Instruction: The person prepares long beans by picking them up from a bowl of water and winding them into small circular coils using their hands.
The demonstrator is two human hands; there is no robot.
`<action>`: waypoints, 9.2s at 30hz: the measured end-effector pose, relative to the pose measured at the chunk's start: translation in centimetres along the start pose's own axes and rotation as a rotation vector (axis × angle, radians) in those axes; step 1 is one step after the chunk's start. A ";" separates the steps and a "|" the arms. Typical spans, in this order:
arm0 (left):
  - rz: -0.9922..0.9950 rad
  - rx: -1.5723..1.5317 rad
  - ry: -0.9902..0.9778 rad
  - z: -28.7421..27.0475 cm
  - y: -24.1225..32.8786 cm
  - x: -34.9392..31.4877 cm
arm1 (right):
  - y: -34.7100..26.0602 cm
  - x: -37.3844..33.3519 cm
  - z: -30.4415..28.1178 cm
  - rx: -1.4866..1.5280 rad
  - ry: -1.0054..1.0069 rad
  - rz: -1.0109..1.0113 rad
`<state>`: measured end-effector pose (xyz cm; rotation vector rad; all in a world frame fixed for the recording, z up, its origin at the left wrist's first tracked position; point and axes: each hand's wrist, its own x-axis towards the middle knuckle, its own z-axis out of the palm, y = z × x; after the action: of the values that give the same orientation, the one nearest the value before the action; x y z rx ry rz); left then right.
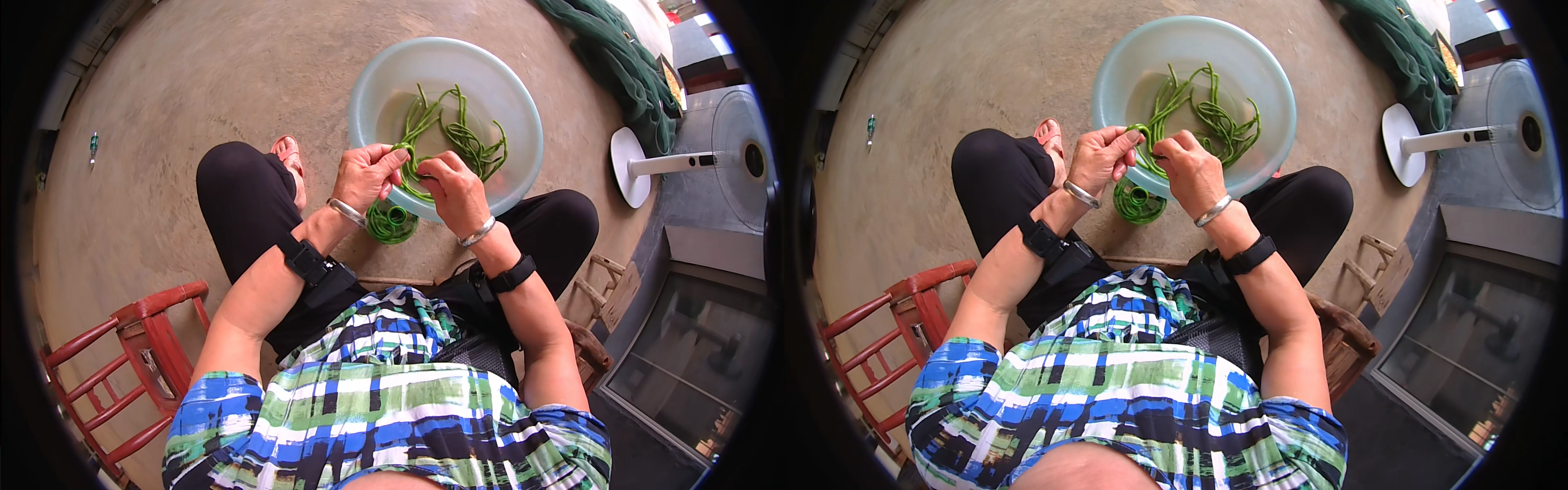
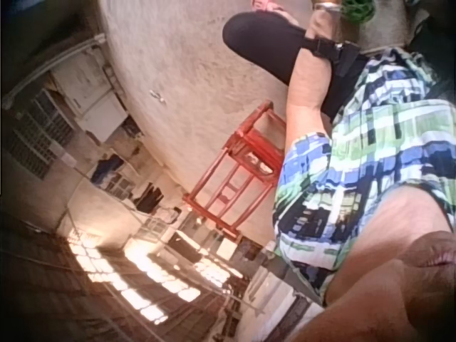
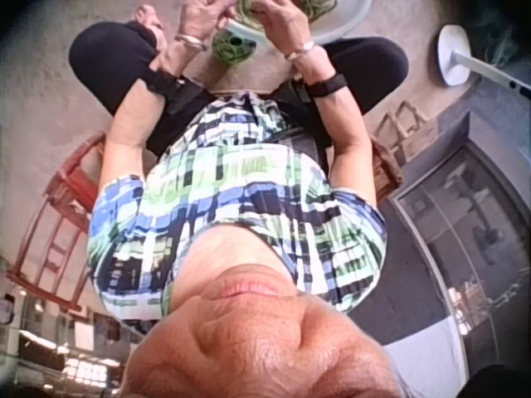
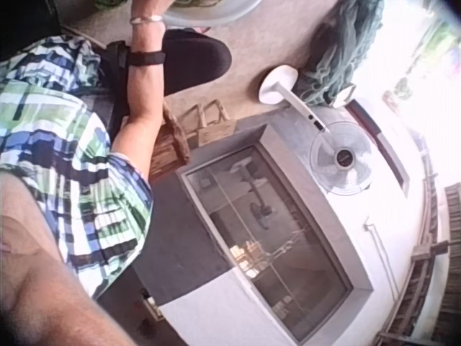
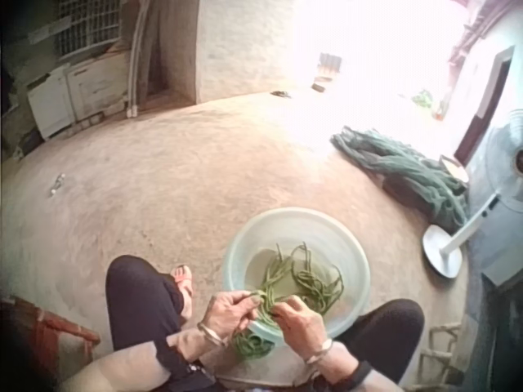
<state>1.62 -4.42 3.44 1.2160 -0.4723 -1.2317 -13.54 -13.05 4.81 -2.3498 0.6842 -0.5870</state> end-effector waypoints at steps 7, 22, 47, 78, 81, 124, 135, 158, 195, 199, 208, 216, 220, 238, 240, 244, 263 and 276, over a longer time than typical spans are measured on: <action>0.075 0.203 -0.031 0.2 -0.4 -0.2 | 0.3 0.8 -0.4 -0.130 0.061 -0.291; -0.048 0.128 -0.201 -0.5 0.3 -0.4 | -0.3 0.6 -0.2 0.119 0.164 -0.173; -0.004 0.203 -0.080 -2.8 -2.2 -5.2 | -0.7 -2.2 2.9 0.237 -0.132 -0.014; 0.331 0.582 0.075 -1.7 -4.2 -5.0 | -0.5 -3.5 3.8 0.089 0.054 -0.069; 0.336 0.630 0.070 -1.7 -4.3 -4.9 | -0.8 -3.6 4.0 0.097 0.025 0.033; 0.317 0.572 -0.005 -1.5 -4.7 -4.3 | 0.0 -3.5 2.4 0.081 -0.040 -0.045; 0.382 0.658 0.047 -1.2 -4.4 -4.8 | -0.5 -3.5 2.1 0.098 -0.030 0.010; 0.317 0.622 0.119 -0.4 -4.5 -4.3 | -0.7 -3.3 2.2 0.127 -0.045 0.037; 0.262 0.697 0.109 -1.0 -4.3 -4.3 | -1.9 -3.8 3.9 -0.253 -0.033 0.063; 0.230 0.615 0.095 -1.5 -4.4 -4.3 | -2.0 -3.6 3.6 -0.214 -0.045 0.052; 0.267 0.618 0.155 -1.0 -3.7 -4.6 | -1.3 -3.9 3.4 -0.130 0.000 -0.062; 0.321 0.634 0.153 -0.9 -3.9 -4.8 | -1.9 -3.9 4.0 -0.375 -0.042 -0.076; 0.351 0.663 0.176 -0.7 -3.7 -5.0 | -1.6 -4.0 3.5 -0.306 -0.055 -0.089; 0.329 0.689 0.072 -1.2 -3.1 -5.6 | -2.2 -4.0 3.0 -0.373 -0.233 -0.021; 0.262 0.563 0.020 -1.5 -3.1 -5.5 | -2.0 -3.9 3.0 -0.358 -0.227 -0.043; 0.275 0.543 0.024 -1.6 -4.2 -5.3 | -1.4 -4.0 2.5 -0.180 -0.115 -0.044; 0.248 0.308 0.013 -2.5 -6.1 -4.0 | -0.5 -4.4 3.9 -0.104 -0.016 -0.081; 0.769 1.103 0.083 -0.9 -4.5 -4.7 | -1.3 -4.6 4.5 -0.123 -0.051 0.033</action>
<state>-1.24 0.83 0.63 1.7073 -1.5052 -0.1810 -14.11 -7.48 1.39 -2.4530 0.7539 -0.4814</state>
